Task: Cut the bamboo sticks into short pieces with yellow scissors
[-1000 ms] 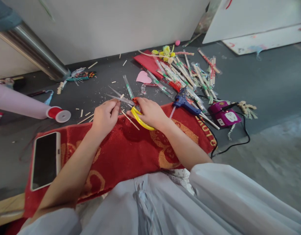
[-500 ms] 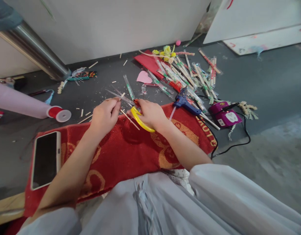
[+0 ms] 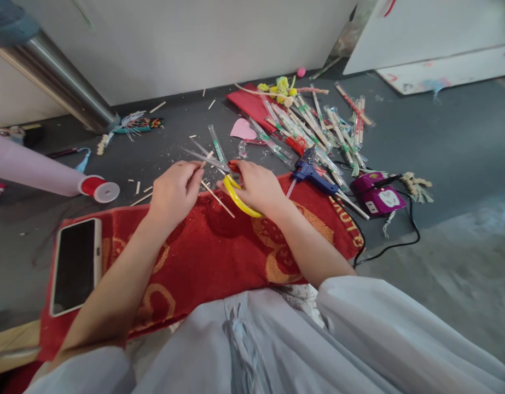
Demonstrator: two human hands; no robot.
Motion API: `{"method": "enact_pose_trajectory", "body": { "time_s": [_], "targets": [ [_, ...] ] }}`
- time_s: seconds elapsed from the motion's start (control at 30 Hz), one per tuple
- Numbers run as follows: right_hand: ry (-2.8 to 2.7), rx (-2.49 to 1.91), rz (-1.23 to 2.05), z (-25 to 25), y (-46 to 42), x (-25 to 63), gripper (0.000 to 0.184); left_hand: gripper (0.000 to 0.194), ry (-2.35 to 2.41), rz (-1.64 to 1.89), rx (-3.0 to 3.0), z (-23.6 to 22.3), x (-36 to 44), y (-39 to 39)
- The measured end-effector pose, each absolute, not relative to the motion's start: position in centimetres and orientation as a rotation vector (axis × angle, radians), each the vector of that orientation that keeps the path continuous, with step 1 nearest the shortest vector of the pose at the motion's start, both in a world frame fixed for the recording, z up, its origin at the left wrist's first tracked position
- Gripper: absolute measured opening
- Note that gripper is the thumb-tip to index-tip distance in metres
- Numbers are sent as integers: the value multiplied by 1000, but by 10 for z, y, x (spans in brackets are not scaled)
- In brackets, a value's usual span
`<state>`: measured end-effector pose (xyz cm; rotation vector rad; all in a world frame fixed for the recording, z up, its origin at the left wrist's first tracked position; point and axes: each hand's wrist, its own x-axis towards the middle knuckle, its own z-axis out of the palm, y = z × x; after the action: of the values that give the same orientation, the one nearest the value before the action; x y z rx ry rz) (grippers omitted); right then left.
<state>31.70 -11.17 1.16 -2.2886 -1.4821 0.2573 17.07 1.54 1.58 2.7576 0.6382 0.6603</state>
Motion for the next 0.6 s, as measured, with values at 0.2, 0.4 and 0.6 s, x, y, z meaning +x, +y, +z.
{"method": "enact_pose_trajectory", "body": {
  "time_s": [0.2, 0.4, 0.6],
  "targets": [
    [-1584, -2239, 249, 10, -116, 315, 69, 24, 704, 590, 2671, 14, 172, 12],
    [-1601, -2277, 239, 9, -119, 314, 71, 28, 720, 594, 2543, 15, 173, 11],
    [-1488, -2362, 207, 4, -116, 320, 76, 23, 902, 536, 2503, 17, 171, 23]
  ]
}}
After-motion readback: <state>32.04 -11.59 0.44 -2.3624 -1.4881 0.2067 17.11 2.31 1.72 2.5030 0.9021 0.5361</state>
